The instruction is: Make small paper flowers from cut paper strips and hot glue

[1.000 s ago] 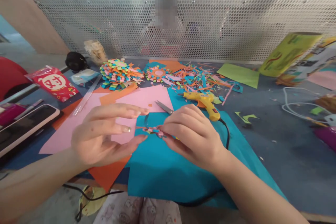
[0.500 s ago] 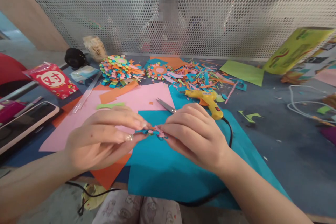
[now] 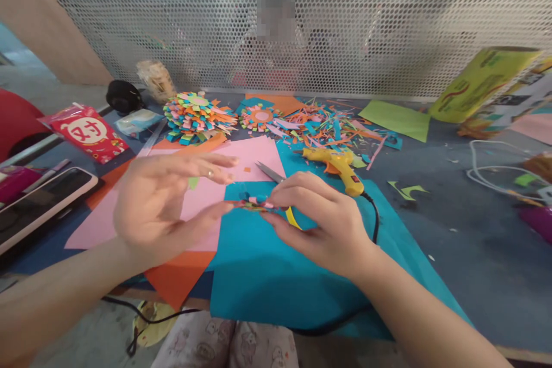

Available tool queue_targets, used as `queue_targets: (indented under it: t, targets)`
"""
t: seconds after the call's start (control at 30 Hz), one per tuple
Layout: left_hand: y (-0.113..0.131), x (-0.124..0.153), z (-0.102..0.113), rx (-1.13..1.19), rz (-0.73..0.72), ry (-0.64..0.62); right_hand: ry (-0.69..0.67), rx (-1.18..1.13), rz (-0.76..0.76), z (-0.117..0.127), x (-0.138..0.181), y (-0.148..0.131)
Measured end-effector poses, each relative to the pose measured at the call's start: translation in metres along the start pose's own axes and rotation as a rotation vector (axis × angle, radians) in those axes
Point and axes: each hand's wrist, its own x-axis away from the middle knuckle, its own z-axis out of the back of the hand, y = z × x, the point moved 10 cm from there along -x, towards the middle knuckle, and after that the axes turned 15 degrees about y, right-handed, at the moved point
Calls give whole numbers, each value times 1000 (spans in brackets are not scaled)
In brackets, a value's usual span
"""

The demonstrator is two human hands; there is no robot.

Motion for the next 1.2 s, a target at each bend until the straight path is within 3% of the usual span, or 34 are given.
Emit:
queue_targets:
  t: [0.13, 0.27, 0.37, 0.63, 0.93, 1.2]
  targets:
    - [-16, -3, 5, 18, 95, 62, 20, -30, -129, 0, 2, 12]
    - [-45, -2, 4, 116, 391, 54, 13, -38, -216, -1, 5, 23]
    - [-57, 0, 7, 143, 490, 87, 15, -13, -249, -1, 5, 27]
    - [-59, -1, 6, 53, 498, 68, -34, -29, -284, -8, 7, 30]
    - [-62, 18, -21, 96, 597, -270, -81, -31, -272, -11, 7, 27]
    - [-63, 18, -20, 97, 606, -247, -85, -5, -213, -11, 5, 23]
